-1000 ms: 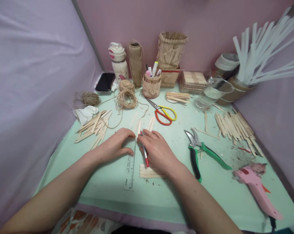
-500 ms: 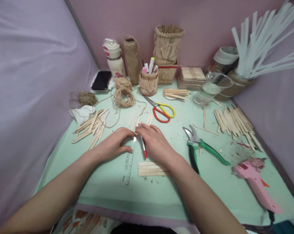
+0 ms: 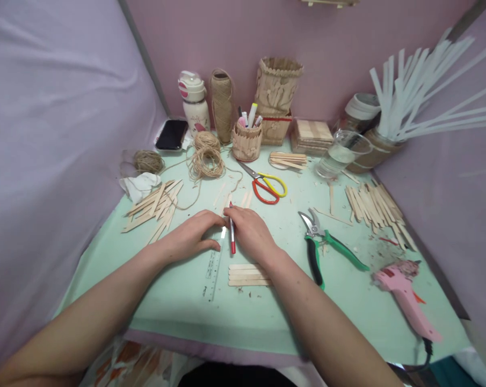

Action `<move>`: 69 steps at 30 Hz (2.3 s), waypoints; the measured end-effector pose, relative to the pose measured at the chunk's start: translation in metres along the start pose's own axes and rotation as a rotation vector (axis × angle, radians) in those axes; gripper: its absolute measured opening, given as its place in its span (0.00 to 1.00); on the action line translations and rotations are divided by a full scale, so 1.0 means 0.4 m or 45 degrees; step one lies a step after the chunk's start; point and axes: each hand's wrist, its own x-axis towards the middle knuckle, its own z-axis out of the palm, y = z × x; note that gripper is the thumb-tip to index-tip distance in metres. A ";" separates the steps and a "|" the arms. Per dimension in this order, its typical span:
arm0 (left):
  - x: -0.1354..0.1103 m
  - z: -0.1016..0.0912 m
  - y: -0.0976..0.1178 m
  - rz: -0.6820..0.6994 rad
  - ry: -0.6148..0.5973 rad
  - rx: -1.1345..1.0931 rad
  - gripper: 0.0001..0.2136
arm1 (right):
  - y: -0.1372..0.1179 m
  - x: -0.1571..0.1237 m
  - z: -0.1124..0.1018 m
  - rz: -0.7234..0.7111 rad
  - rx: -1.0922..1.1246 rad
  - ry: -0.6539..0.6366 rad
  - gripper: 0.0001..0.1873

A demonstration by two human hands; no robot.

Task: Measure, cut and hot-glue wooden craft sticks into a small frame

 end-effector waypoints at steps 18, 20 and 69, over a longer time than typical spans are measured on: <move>0.003 -0.003 0.001 -0.020 -0.011 -0.016 0.16 | -0.007 0.000 0.005 -0.016 -0.016 -0.004 0.16; 0.003 -0.005 -0.001 -0.015 -0.011 -0.021 0.15 | -0.014 0.000 0.004 -0.010 -0.038 -0.008 0.16; -0.002 -0.011 -0.021 0.081 -0.080 -0.112 0.20 | 0.000 0.001 0.003 0.007 0.061 -0.022 0.16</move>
